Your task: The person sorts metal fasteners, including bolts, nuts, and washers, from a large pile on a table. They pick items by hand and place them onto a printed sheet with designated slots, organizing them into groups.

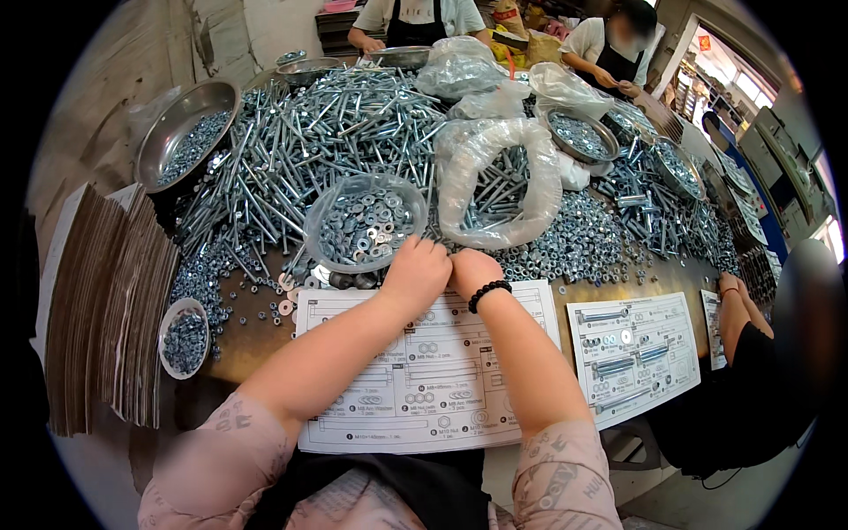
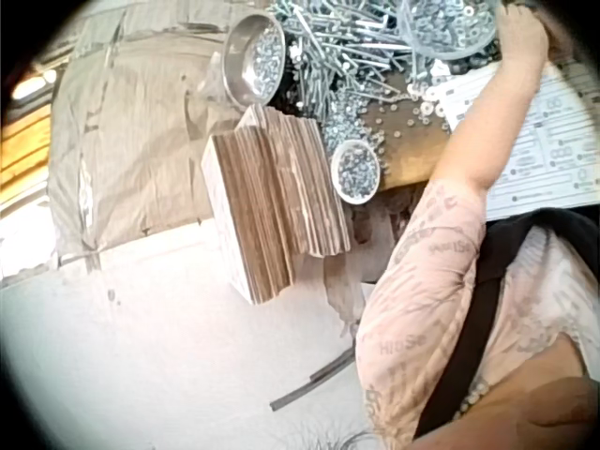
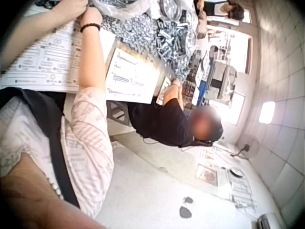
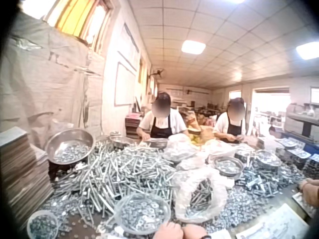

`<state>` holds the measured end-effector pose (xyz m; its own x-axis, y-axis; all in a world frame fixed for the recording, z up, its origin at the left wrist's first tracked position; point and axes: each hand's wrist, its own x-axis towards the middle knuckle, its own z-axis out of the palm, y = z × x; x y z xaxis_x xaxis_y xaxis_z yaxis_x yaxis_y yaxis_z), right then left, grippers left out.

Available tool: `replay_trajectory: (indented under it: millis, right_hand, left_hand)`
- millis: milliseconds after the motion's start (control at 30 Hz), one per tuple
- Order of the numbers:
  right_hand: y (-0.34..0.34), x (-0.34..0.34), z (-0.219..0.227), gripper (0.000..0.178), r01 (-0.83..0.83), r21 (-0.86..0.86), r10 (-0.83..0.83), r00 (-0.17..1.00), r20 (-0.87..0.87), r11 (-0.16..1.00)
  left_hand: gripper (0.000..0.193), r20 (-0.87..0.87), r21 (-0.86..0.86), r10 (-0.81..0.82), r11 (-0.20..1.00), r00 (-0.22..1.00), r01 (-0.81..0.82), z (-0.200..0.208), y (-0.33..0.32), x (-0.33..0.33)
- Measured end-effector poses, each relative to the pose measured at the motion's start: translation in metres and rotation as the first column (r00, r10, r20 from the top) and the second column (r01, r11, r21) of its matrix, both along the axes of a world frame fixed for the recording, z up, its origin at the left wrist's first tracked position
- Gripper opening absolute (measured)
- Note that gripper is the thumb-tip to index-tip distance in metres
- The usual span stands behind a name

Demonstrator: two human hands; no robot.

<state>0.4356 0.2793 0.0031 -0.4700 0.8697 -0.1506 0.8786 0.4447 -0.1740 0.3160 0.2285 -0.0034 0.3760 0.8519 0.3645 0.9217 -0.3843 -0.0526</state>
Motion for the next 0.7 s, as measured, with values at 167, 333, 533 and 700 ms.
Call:
replay_trajectory:
  millis: [167,333,533,700]
  right_hand:
    - [0.009,-0.008,-0.017,0.025,0.145,-0.079,-0.147,0.989,-0.016,0.986]
    - [0.019,0.001,-0.021,0.023,0.016,-0.155,-0.034,0.993,-0.116,0.988]
    - [0.020,0.037,-0.025,0.017,-0.035,-0.122,-0.010,0.938,-0.346,0.992]
    - [0.019,0.040,-0.021,0.015,-0.139,-0.034,0.120,0.937,-0.327,0.990]
  left_hand:
    - [0.022,-0.407,-0.003,0.066,0.997,0.911,-0.073,-0.006,0.034,-0.001]
    - [0.022,-0.531,-0.080,0.116,0.979,0.839,-0.186,-0.005,0.043,0.012]
    - [0.020,-0.448,-0.062,0.123,0.984,0.885,-0.168,0.000,0.040,0.012]
    - [0.014,0.217,-0.022,0.029,0.999,0.976,-0.025,0.012,0.027,-0.004]
